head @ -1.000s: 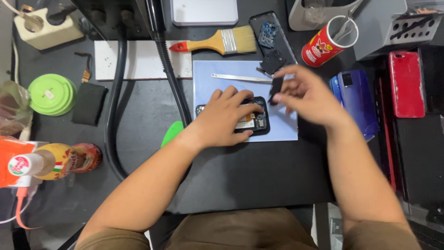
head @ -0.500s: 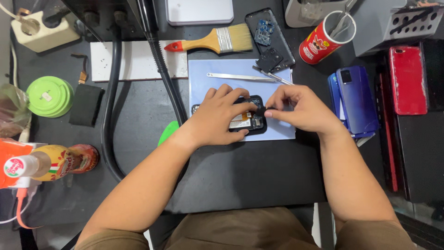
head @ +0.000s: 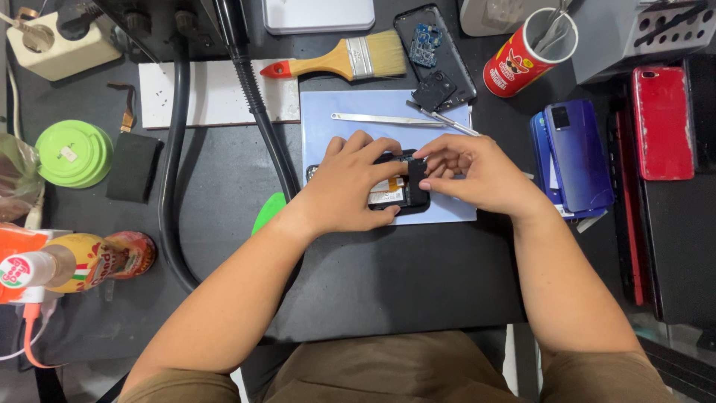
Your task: The person cleans the interior of a disassembled smartphone with a brush, then installs a new battery and a motherboard into the phone chassis. They use a screwdriver to secure the components and place the phone on the workbench.
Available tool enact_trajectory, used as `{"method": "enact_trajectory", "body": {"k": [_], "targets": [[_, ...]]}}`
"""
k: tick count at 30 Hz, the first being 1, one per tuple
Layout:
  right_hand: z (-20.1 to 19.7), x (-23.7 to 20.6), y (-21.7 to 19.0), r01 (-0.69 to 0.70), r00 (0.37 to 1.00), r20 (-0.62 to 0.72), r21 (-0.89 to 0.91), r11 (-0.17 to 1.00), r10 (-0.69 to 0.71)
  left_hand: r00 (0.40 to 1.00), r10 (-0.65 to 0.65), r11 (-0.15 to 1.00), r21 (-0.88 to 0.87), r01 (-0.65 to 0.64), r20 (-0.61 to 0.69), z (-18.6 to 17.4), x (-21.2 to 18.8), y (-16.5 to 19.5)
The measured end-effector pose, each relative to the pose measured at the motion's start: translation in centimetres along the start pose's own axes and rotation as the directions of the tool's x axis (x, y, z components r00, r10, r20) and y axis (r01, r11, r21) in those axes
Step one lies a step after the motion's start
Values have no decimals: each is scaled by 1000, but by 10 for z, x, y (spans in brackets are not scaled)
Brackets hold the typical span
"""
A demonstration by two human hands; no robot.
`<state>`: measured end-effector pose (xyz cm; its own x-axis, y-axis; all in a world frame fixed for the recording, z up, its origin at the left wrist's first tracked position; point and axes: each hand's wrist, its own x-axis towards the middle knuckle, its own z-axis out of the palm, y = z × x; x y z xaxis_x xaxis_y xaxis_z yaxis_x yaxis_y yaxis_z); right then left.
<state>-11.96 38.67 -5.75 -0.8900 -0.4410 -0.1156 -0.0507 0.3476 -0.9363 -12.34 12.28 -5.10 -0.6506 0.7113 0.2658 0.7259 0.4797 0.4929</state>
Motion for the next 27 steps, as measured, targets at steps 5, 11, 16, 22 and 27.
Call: {"method": "enact_trajectory", "body": {"k": [5, 11, 16, 22, 27], "targets": [[3, -1, -2, 6, 1000, -2, 37, 999, -6, 1000, 4, 1000, -1, -4, -4, 0, -1, -1], [4, 0, 2, 14, 1000, -6, 94, 995, -13, 1000, -14, 1000, -4, 14, -2, 1, 0, -1], [3, 2, 5, -24, 1000, 13, 135, 991, 23, 1000, -12, 1000, 7, 12, 1, 1, 1, -1], [7, 2, 2, 14, 1000, 6, 76, 997, -15, 1000, -11, 1000, 6, 11, -2, 2, -2, -2], [10, 2, -9, 27, 999, 43, 31, 999, -29, 1000, -1, 1000, 17, 2, -16, 2, -2, -3]]}}
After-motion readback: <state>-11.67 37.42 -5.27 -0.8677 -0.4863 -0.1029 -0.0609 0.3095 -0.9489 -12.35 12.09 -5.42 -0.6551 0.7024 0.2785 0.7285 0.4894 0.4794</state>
